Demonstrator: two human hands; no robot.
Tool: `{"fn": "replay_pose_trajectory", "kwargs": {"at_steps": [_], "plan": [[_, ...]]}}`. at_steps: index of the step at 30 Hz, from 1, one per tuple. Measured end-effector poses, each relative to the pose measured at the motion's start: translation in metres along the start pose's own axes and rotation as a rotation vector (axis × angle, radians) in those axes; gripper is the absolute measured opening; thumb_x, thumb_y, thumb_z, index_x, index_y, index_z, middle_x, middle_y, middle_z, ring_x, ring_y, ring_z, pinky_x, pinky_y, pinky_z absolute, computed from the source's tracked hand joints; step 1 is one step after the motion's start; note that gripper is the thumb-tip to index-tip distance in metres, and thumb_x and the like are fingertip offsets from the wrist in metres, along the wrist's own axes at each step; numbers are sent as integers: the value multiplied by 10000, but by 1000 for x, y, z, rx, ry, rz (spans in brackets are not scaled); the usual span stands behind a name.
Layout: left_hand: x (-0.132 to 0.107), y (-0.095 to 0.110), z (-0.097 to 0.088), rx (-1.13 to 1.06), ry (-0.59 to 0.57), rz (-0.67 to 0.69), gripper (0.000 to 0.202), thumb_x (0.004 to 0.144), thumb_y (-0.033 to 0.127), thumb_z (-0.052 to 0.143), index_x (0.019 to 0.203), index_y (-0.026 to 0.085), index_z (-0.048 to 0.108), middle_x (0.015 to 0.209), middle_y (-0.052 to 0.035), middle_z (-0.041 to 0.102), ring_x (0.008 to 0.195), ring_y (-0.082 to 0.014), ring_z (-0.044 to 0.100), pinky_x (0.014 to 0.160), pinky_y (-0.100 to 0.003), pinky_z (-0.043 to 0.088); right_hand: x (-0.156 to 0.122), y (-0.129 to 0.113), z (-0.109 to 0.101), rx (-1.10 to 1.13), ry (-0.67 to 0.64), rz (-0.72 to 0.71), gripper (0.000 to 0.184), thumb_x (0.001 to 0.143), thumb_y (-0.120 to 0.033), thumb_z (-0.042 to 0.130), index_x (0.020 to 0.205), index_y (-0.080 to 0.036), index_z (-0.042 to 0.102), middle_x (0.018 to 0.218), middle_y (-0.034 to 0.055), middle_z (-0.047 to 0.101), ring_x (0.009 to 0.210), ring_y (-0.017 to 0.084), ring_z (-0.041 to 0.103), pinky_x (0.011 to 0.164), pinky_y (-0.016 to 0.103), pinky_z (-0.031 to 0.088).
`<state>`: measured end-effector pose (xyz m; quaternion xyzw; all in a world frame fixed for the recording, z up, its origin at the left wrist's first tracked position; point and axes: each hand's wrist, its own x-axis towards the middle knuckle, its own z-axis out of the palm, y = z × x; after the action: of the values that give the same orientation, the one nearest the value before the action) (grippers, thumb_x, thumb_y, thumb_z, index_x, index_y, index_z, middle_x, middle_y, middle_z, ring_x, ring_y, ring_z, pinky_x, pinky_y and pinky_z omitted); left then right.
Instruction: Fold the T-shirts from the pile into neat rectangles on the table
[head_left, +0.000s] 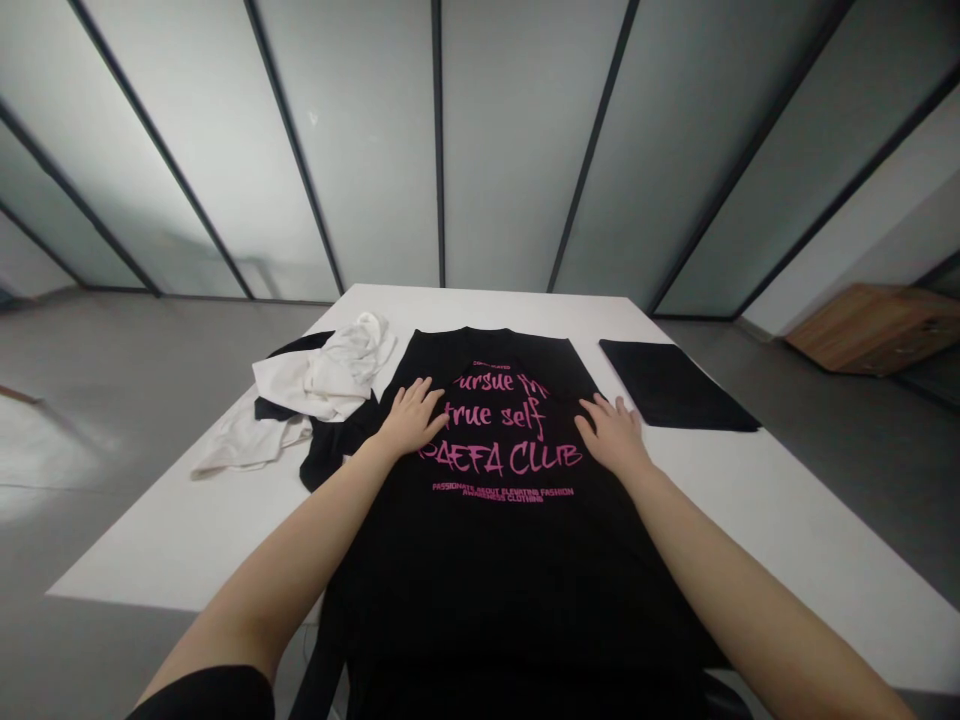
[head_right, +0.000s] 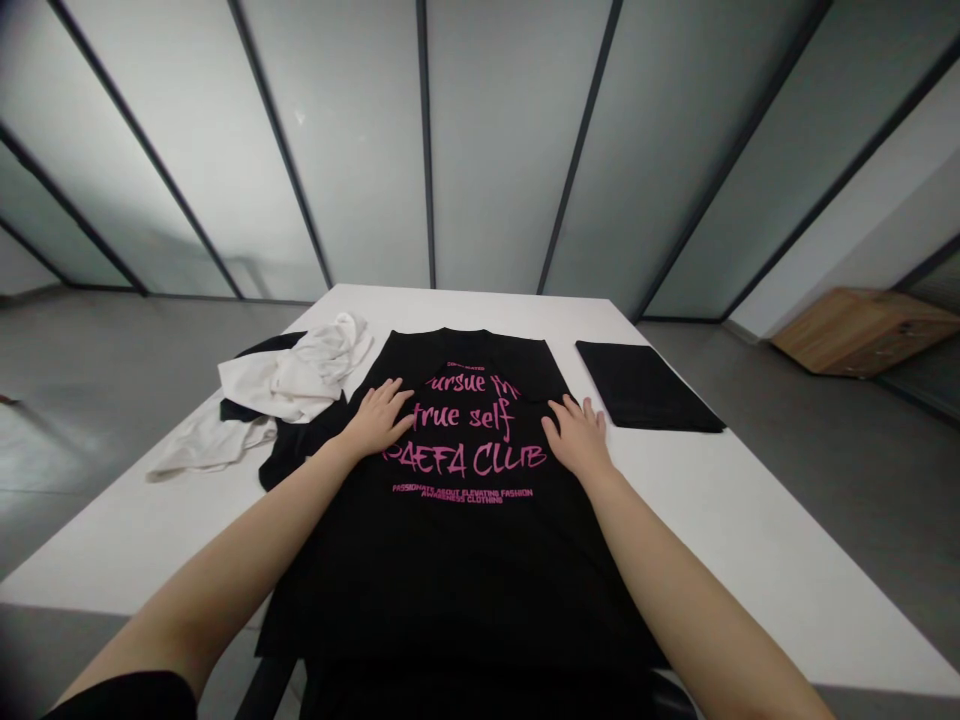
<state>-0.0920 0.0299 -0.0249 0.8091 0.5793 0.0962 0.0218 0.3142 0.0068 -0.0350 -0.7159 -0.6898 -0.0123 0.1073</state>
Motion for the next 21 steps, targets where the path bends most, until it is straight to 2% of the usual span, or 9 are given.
{"fn": "replay_pose_trajectory", "kwargs": {"at_steps": [3,6,8,10,12,14,16,18,21], "plan": [[-5,12,-3,-25,-106,149,698,1040,627,529,1646,288,458,1797,-118,279,1680,-325,176,1338,-584,144,-13,-20,-5,89,-35,-317,595,1069,-491,500,1613,-255,549,1748,92,399,1652,379,239,1313,637,213],[-8,15,-7,-68,-259,295,916,928,753,635,1695,326,373,1808,-129,234,1681,-352,155,1327,-629,77,-27,-34,-12,195,-255,-662,700,1015,-566,618,1654,-307,498,1764,65,362,1652,342,261,1336,588,193],[-7,11,-11,-109,-343,316,1089,794,789,761,1705,365,342,1815,-121,205,1682,-378,129,1320,-641,69,-33,-36,-18,244,-355,-748,776,957,-607,706,1655,-348,490,1764,50,358,1646,344,278,1345,597,150],[-4,7,-18,-158,-406,296,1203,651,770,874,1683,399,380,1816,-100,211,1680,-399,123,1318,-632,112,-33,-35,-22,286,-385,-736,825,904,-620,771,1642,-364,506,1758,43,368,1641,353,290,1346,610,133],[4,6,-28,-218,-443,251,1160,570,742,925,1600,405,512,1784,-80,321,1658,-399,224,1312,-579,211,-28,-34,-23,322,-379,-681,694,948,-596,729,1584,-356,588,1737,34,411,1632,344,315,1345,599,167],[19,11,-40,-283,-462,172,909,624,757,888,1414,354,690,1638,-87,556,1545,-375,458,1253,-474,361,-17,-38,-21,343,-338,-618,489,1049,-526,589,1483,-327,692,1688,38,495,1597,316,392,1332,562,249],[40,26,-50,-311,-459,82,631,806,783,738,1183,279,787,1343,-111,760,1297,-340,677,1119,-394,490,-2,-50,-17,350,-269,-558,428,1095,-438,486,1393,-283,752,1572,67,627,1501,296,524,1284,513,362],[62,49,-54,-252,-341,58,569,966,733,559,1136,238,783,1193,-127,801,1156,-335,737,1039,-410,533,15,-67,-11,346,-200,-494,425,1095,-376,465,1375,-239,754,1446,95,717,1385,283,620,1222,464,443],[86,88,-36,-180,-91,-38,556,1070,592,403,1331,209,708,1335,-168,750,1268,-353,687,1088,-476,504,35,-91,1,292,-144,-365,468,1093,-335,442,1474,-199,679,1510,117,670,1411,280,596,1226,444,428]]}}
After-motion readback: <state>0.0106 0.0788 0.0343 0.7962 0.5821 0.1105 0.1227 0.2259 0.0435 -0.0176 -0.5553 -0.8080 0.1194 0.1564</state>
